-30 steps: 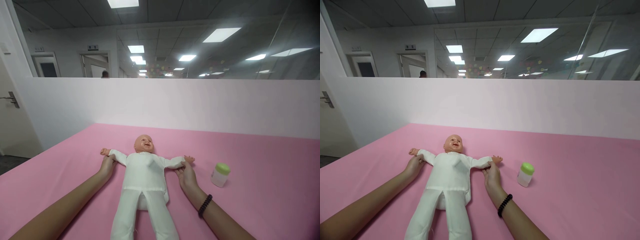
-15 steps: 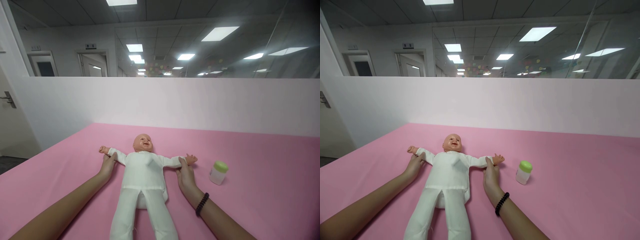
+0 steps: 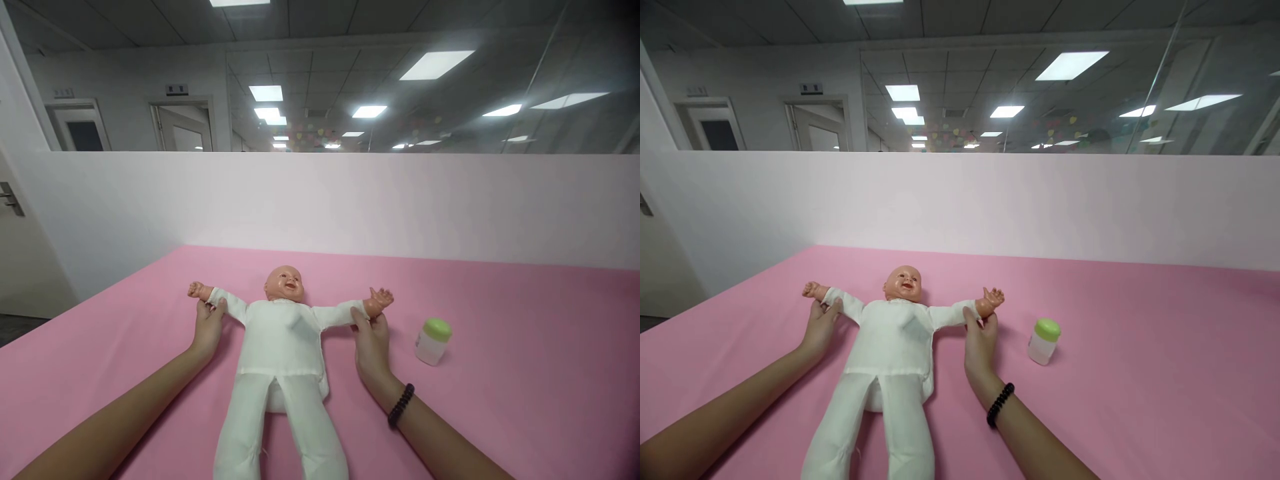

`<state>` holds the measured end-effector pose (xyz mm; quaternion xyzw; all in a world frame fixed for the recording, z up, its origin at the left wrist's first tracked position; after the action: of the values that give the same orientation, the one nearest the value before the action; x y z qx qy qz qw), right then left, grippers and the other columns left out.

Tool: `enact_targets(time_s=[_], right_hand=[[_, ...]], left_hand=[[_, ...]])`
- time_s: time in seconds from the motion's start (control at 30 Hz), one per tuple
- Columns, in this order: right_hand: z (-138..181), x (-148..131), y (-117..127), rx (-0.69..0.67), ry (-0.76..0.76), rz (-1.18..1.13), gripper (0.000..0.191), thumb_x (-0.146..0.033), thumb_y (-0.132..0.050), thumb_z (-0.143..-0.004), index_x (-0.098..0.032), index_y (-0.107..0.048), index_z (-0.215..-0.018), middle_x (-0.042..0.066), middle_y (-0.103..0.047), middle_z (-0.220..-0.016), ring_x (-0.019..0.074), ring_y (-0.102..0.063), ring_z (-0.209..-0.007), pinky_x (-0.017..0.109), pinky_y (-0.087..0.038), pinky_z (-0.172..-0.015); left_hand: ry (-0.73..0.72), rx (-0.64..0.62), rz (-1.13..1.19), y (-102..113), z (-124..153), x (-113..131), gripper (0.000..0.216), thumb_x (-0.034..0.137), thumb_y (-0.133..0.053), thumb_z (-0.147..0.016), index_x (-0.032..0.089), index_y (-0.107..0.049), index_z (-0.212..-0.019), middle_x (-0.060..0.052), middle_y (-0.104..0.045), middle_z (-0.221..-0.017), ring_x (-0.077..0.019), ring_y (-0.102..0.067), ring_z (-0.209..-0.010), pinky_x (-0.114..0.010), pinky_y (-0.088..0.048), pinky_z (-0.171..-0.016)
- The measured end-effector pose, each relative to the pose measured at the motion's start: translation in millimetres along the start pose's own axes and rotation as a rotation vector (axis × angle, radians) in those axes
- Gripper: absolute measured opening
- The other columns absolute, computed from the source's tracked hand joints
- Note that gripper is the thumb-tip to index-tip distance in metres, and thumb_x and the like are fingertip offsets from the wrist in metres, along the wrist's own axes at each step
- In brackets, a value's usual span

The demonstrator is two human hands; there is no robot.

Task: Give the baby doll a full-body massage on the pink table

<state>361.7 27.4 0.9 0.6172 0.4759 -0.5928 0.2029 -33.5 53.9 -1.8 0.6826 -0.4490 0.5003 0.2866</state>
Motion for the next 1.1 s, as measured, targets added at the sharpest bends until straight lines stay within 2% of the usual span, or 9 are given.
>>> enact_targets(time_s=[0.1, 0.27, 0.37, 0.43, 0.53, 0.7, 0.93, 1.03, 1.1], right_hand=[[16, -27, -17, -0.162, 0.231, 0.044, 0.062, -0.038, -0.073, -0.079, -0.019, -0.052, -0.133, 0.013, -0.057, -0.136, 0.0266, -0.059, -0.121, 0.039, -0.055, -0.097], [47, -40, -37, -0.423, 0.579, 0.222, 0.043, -0.025, -0.065, -0.089, -0.021, -0.056, -0.13, 0.01, -0.061, -0.131, 0.0243, -0.058, -0.123, 0.045, -0.048, -0.108], [63, -42, -42, -0.532, 0.885, 0.405, 0.047, -0.016, -0.059, -0.091, -0.026, -0.053, -0.136, 0.008, -0.064, -0.126, 0.0234, -0.061, -0.118, 0.046, -0.051, -0.104], [76, -41, -46, -0.636, 1.096, 0.505, 0.054, -0.009, -0.053, -0.092, -0.028, -0.047, -0.142, 0.007, -0.064, -0.127, 0.0235, -0.059, -0.122, 0.049, -0.048, -0.107], [88, -38, -52, -0.741, 1.274, 0.639, 0.056, -0.005, -0.046, -0.093, -0.025, -0.044, -0.145, 0.008, -0.064, -0.128, 0.0235, -0.055, -0.126, 0.051, -0.046, -0.109], [97, -44, -57, -0.767, 1.364, 0.684, 0.046, -0.008, -0.048, -0.096, -0.018, -0.049, -0.141, 0.011, -0.065, -0.125, 0.0238, -0.056, -0.126, 0.047, -0.05, -0.107], [96, -43, -57, -0.806, 1.351, 0.68, 0.05, -0.007, -0.048, -0.095, -0.021, -0.047, -0.143, 0.01, -0.066, -0.124, 0.025, -0.056, -0.125, 0.048, -0.051, -0.105], [90, -43, -54, -0.764, 1.268, 0.616, 0.051, -0.005, -0.046, -0.093, -0.023, -0.049, -0.14, 0.009, -0.065, -0.124, 0.0237, -0.057, -0.123, 0.046, -0.051, -0.104], [79, -45, -49, -0.661, 1.098, 0.545, 0.046, -0.009, -0.048, -0.093, -0.024, -0.051, -0.135, 0.009, -0.064, -0.124, 0.0227, -0.059, -0.12, 0.044, -0.052, -0.103]], left_hand=[[-0.133, -0.05, -0.095, -8, 10, 24, 0.038, 0.041, -0.06, -0.09, 0.025, -0.046, -0.121, -0.006, -0.061, -0.114, -0.0231, -0.062, -0.105, -0.036, -0.053, -0.088], [-0.529, -0.272, -0.404, -29, 35, 48, 0.047, 0.031, -0.049, -0.097, 0.022, -0.04, -0.143, -0.013, -0.05, -0.145, -0.0285, -0.048, -0.135, -0.045, -0.043, -0.11], [-0.827, -0.384, -0.626, -41, 54, 52, 0.048, 0.024, -0.046, -0.099, 0.022, -0.039, -0.146, -0.014, -0.054, -0.142, -0.0274, -0.052, -0.131, -0.043, -0.048, -0.106], [-0.988, -0.416, -0.737, -46, 64, 54, 0.049, 0.02, -0.045, -0.099, 0.024, -0.039, -0.148, -0.014, -0.059, -0.135, -0.0263, -0.057, -0.125, -0.041, -0.051, -0.101], [-1.124, -0.416, -0.83, -52, 72, 59, 0.05, 0.016, -0.044, -0.099, 0.026, -0.039, -0.148, -0.012, -0.062, -0.13, -0.0246, -0.059, -0.123, -0.039, -0.053, -0.1], [-1.205, -0.47, -0.898, -57, 77, 63, 0.045, 0.012, -0.046, -0.098, 0.025, -0.049, -0.141, -0.01, -0.062, -0.129, -0.0237, -0.058, -0.122, -0.039, -0.053, -0.099], [-1.187, -0.532, -0.867, -57, 76, 59, 0.046, 0.011, -0.048, -0.097, 0.027, -0.051, -0.14, -0.011, -0.061, -0.132, -0.0262, -0.055, -0.125, -0.043, -0.05, -0.101], [-1.058, -0.523, -0.762, -53, 68, 58, 0.047, 0.013, -0.045, -0.097, 0.03, -0.049, -0.141, -0.009, -0.06, -0.133, -0.0248, -0.056, -0.123, -0.041, -0.05, -0.101], [-0.868, -0.495, -0.634, -49, 57, 55, 0.046, 0.016, -0.044, -0.098, 0.03, -0.047, -0.141, -0.008, -0.058, -0.135, -0.0237, -0.055, -0.124, -0.041, -0.048, -0.103]])
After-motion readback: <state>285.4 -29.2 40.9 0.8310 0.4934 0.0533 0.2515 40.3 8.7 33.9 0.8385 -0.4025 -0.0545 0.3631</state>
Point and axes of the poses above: each hand's wrist, its own z-axis away from the middle knuckle, its own y-axis out of the back of the hand, x = y × z, the point moved 7 cm from there along -z, towards the middle knuckle
